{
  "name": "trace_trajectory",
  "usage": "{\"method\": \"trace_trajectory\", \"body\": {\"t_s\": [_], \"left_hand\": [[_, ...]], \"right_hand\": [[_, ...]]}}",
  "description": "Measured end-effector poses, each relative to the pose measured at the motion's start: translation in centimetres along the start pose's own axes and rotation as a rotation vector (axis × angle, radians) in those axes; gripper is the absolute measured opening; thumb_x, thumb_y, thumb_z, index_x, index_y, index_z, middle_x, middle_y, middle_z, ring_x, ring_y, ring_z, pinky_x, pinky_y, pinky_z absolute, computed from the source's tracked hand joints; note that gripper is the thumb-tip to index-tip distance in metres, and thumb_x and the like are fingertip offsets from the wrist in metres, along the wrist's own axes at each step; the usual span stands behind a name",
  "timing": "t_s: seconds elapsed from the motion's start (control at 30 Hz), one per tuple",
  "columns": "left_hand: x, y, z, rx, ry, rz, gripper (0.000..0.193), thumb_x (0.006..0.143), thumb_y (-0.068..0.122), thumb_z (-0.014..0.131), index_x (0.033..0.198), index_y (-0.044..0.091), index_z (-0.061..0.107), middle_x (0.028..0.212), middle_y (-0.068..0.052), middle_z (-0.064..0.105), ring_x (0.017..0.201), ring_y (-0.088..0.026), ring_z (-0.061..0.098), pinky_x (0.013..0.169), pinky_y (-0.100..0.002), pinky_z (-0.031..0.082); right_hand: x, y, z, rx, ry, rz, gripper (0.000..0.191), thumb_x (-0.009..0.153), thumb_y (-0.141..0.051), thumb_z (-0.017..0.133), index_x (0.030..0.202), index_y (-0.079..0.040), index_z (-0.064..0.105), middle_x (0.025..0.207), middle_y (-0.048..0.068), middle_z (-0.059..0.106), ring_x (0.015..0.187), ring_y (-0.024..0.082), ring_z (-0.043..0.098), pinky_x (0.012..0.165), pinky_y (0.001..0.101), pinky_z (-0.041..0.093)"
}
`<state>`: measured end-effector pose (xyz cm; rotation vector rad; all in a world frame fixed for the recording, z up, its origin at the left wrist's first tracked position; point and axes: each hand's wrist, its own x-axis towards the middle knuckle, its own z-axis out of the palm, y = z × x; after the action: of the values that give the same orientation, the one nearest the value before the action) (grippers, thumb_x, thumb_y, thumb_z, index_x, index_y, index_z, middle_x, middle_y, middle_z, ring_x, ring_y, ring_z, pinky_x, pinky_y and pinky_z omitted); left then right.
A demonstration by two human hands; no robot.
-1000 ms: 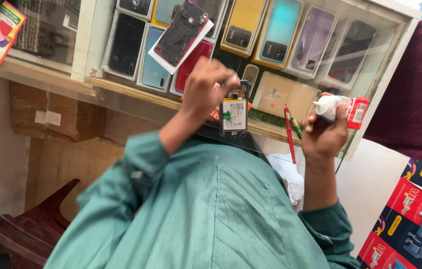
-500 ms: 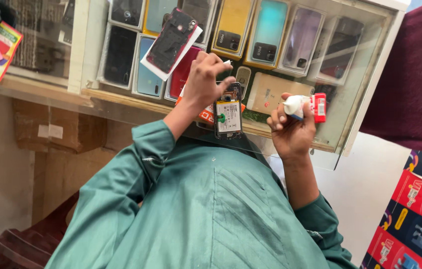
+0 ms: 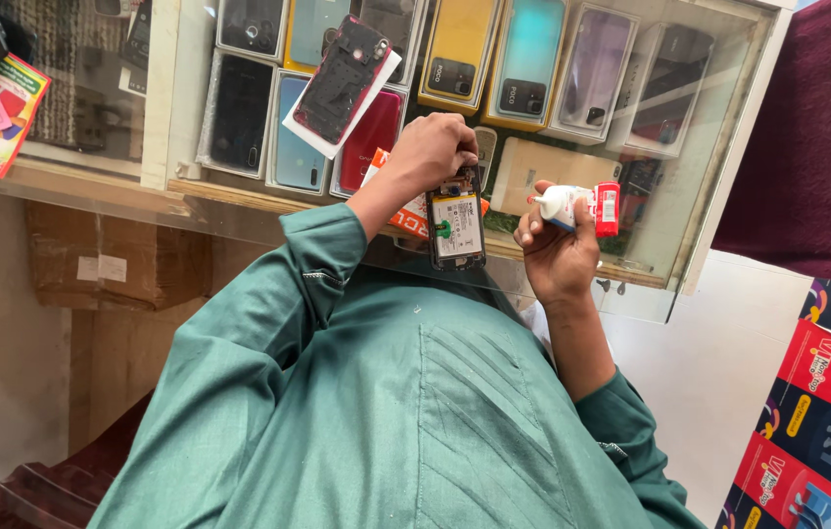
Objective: The person repairs a disassembled mobile phone at a glass display counter. They pry at the phone's internal components, apply adhesive from a tube onto a part, press the part into the phone, tear off a piece of tape, and use a screwdriver to work on the phone's internals.
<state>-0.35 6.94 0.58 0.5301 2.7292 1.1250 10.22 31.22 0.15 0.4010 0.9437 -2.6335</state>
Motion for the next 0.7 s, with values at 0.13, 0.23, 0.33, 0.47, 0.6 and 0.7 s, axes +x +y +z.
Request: {"method": "trace_trajectory", "body": {"t_s": [0.13,0.23,0.33,0.47,0.6,0.7], "left_hand": [[-0.1,0.1,0.1,-0.025,0.004,0.014,0.011,0.085,0.023,0.079,0.085,0.012,0.077,0.09,-0.006,0.069,0.086,-0.031,0.068,0.076,-0.046,0.052],[-0.1,0.3,0.2,-0.037,0.013,-0.006,0.009,0.085,0.022,0.078,0.084,0.013,0.078,0.089,-0.005,0.069,0.086,-0.03,0.069,0.075,-0.045,0.053],[-0.2,0.3,0.2,-0.049,-0.012,0.019,0.01,0.084,0.023,0.079,0.086,0.013,0.077,0.085,-0.005,0.068,0.085,-0.029,0.069,0.076,-0.044,0.053],[-0.2,-0.1,0.1,-0.051,-0.028,0.094,0.006,0.08,0.017,0.077,0.085,0.014,0.078,0.088,-0.005,0.069,0.089,-0.029,0.069,0.077,-0.043,0.053],[-0.4,-0.2,0.3,-0.112,-0.052,0.013,0.008,0.082,0.016,0.076,0.089,0.016,0.08,0.09,-0.003,0.07,0.09,-0.027,0.07,0.079,-0.042,0.054],[-1.1,-0.4,0.1,-0.114,0.033,0.032,0.01,0.086,0.017,0.076,0.094,0.013,0.078,0.09,-0.005,0.07,0.093,-0.029,0.069,0.081,-0.042,0.054]], "right_hand": [[-0.1,0.5,-0.4,-0.095,0.059,-0.05,0.056,0.112,-0.045,0.044,0.135,0.004,0.057,0.082,0.01,0.059,0.076,0.021,0.057,0.073,0.0339,0.046],[0.1,1.0,-0.3,-0.07,0.07,-0.044,0.057,0.111,-0.046,0.043,0.133,0.005,0.058,0.081,0.01,0.059,0.076,0.021,0.058,0.072,0.0339,0.049],[0.3,1.3,0.0,-0.097,0.084,-0.065,0.056,0.112,-0.045,0.044,0.13,0.006,0.058,0.082,0.01,0.06,0.076,0.021,0.058,0.071,0.0356,0.049],[0.7,1.0,0.5,-0.109,0.052,-0.064,0.056,0.111,-0.045,0.043,0.131,0.005,0.058,0.08,0.01,0.059,0.075,0.021,0.058,0.071,0.0337,0.05],[1.3,0.5,0.7,-0.126,0.055,-0.077,0.055,0.111,-0.044,0.043,0.131,0.005,0.059,0.081,0.009,0.06,0.075,0.021,0.058,0.071,0.0332,0.049],[1.7,0.5,0.3,-0.134,0.055,-0.073,0.054,0.112,-0.043,0.044,0.131,0.005,0.059,0.081,0.009,0.06,0.075,0.019,0.059,0.071,0.032,0.049]]}}
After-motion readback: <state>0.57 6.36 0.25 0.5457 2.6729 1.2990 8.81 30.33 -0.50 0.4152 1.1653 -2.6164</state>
